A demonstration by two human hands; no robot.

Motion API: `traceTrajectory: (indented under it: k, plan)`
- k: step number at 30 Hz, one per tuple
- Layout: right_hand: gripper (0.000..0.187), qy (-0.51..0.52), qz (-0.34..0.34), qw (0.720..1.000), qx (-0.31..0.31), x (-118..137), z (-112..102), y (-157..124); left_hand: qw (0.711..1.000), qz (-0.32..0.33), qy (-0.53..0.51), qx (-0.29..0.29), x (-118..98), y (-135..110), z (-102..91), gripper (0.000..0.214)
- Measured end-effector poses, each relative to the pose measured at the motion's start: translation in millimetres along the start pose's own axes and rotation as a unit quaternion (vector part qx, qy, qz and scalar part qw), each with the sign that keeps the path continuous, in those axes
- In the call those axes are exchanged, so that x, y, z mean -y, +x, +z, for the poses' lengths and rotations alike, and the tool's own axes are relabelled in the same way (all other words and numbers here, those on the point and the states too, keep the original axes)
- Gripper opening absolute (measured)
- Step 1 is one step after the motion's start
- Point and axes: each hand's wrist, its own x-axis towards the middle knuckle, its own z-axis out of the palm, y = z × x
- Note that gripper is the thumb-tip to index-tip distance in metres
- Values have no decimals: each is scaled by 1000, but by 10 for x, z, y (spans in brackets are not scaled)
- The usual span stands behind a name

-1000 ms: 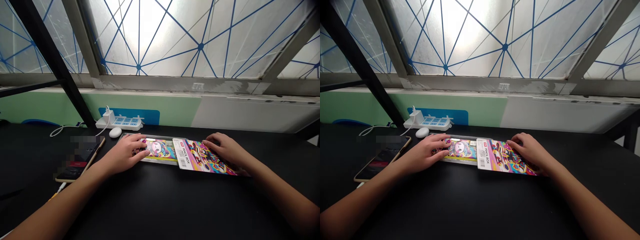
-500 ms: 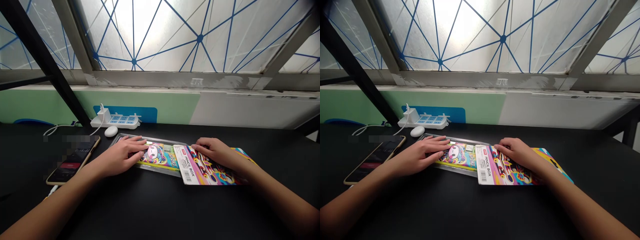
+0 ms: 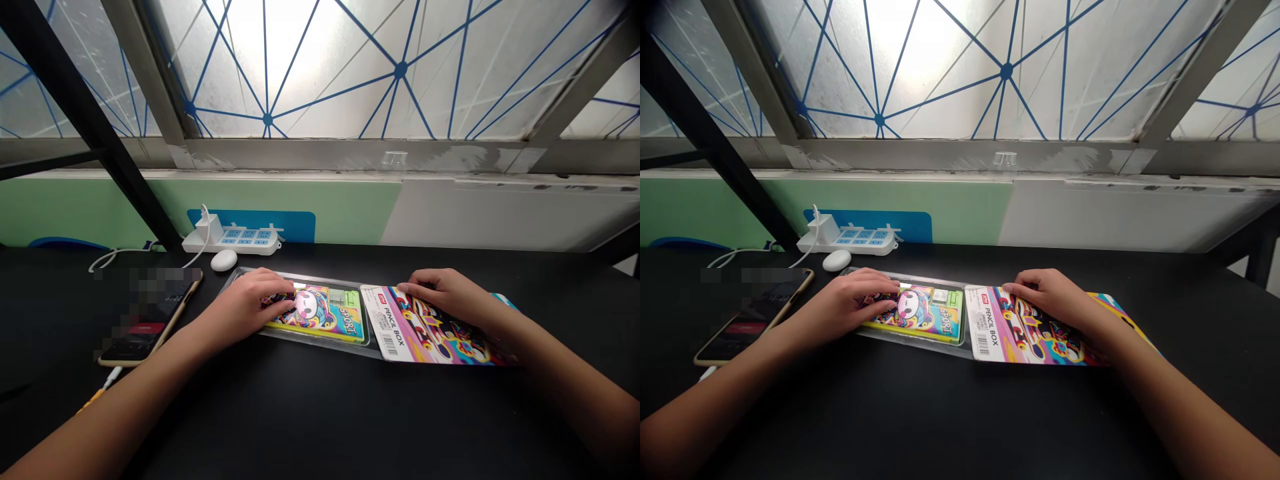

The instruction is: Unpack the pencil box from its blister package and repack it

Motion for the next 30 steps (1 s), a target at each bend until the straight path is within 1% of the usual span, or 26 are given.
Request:
traceTrajectory:
  k: [5, 12, 14, 16, 19, 21, 26, 30]
  plan:
    - [58, 19, 8, 999, -27, 18, -30, -28, 1000, 16, -8, 5, 27, 0, -10, 23]
    - [59, 23, 25, 999, -17, -75, -78, -26, 1000, 14, -13, 15, 30, 15, -30, 25]
    - [60, 32, 30, 999, -24, -68, -94, -37, 999, 13, -13, 30, 16, 11, -50, 28]
    - [61, 50, 41, 998, -24, -42, -89, -49, 998, 6, -12, 59, -8, -3, -73, 35]
    - [63, 81, 64, 994, -22, 35, -23, -67, 995, -19, -2, 100, -57, -33, -101, 54]
    - [64, 90, 63, 994, -26, 110, 47, -84, 993, -30, 1, 115, -91, -46, -112, 62]
    - [63, 87, 55, 994, -37, 325, 203, -152, 990, -42, -27, 128, -194, -26, -104, 55]
    - [60, 102, 57, 993, -27, 434, 285, -179, 985, -31, -94, 138, -358, -19, -39, 55]
